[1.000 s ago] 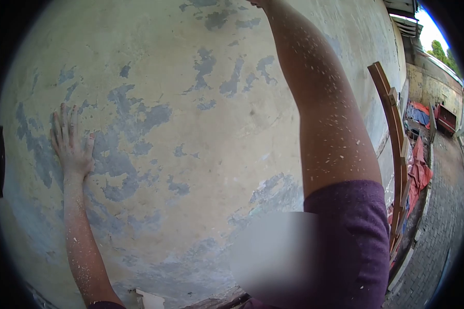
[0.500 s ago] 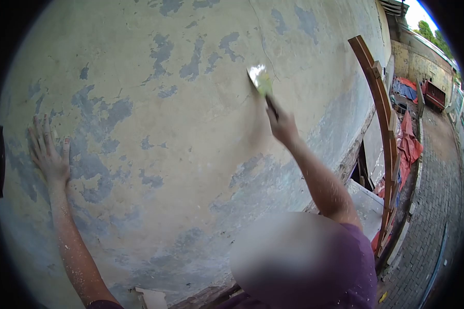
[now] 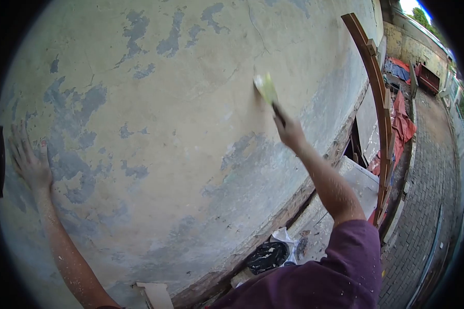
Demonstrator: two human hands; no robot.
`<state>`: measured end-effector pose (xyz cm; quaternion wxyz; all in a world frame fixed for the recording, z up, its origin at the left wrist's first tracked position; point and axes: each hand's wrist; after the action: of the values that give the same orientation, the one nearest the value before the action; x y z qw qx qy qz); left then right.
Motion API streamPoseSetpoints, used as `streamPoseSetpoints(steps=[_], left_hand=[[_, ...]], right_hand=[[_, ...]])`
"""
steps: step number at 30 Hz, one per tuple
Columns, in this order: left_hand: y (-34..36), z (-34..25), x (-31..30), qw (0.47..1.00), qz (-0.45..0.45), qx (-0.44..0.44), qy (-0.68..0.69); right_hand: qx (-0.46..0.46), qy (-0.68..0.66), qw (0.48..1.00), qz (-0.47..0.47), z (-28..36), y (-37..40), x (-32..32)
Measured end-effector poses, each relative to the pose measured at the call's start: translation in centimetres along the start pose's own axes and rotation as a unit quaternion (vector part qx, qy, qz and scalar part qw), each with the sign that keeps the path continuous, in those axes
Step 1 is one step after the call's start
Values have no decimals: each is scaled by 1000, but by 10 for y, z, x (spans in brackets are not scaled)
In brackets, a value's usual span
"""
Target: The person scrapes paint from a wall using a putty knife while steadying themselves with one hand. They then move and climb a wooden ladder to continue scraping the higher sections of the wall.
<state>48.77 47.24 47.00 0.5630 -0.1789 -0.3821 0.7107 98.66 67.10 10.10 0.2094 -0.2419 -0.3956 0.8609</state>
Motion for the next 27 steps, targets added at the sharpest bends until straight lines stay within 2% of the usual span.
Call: streamPoseSetpoints(steps=[2,6,7,9,11,12,14,16,18,19,20,23,24,26,27], left_hand=[[-1,-3,2,1000,-5,1,2],[1,-3,3,1000,-7,-8,26],[4,0,3,999,-13,-17,29],[5,4,6,999,-19,-19,33],[12,-1,5,998,-13,-20,54],[14,-3,4,998,-13,-32,60],[15,-1,4,997,-14,-44,62],[23,-3,4,996,-13,-50,75],[33,-5,3,995,-4,-43,90],[40,-6,1,994,-10,-36,99],[47,-10,-3,994,-3,-37,103],[64,-16,-9,991,5,-59,117],[65,-17,-8,992,-5,-59,114],[63,-22,-7,991,-8,-54,123],[61,-24,-7,990,-32,-48,125]], right_hand=[[39,51,986,154,-31,117,2],[118,2,976,181,17,136,22],[67,-11,987,143,19,141,28],[-53,-20,996,72,33,105,39],[-175,-4,984,32,95,42,38],[-117,51,990,65,130,13,41],[-162,-43,985,-44,198,-45,53],[-143,-41,988,-30,250,-68,48],[-48,-50,998,1,268,-58,53],[-95,-53,992,-58,247,-37,76],[-129,-89,985,-71,232,-3,87],[-39,-29,995,86,165,160,99],[-5,16,985,172,137,217,101],[120,-3,981,155,153,268,90],[127,0,980,156,150,271,94]])
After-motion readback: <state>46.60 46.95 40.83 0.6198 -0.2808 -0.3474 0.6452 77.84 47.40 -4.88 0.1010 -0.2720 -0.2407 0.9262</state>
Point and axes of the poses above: each hand's wrist, its own y-axis away from the middle knuckle, its own x-axis out of the palm, z = x × y, and after that the axes turned 7 degrees about y, right-handed
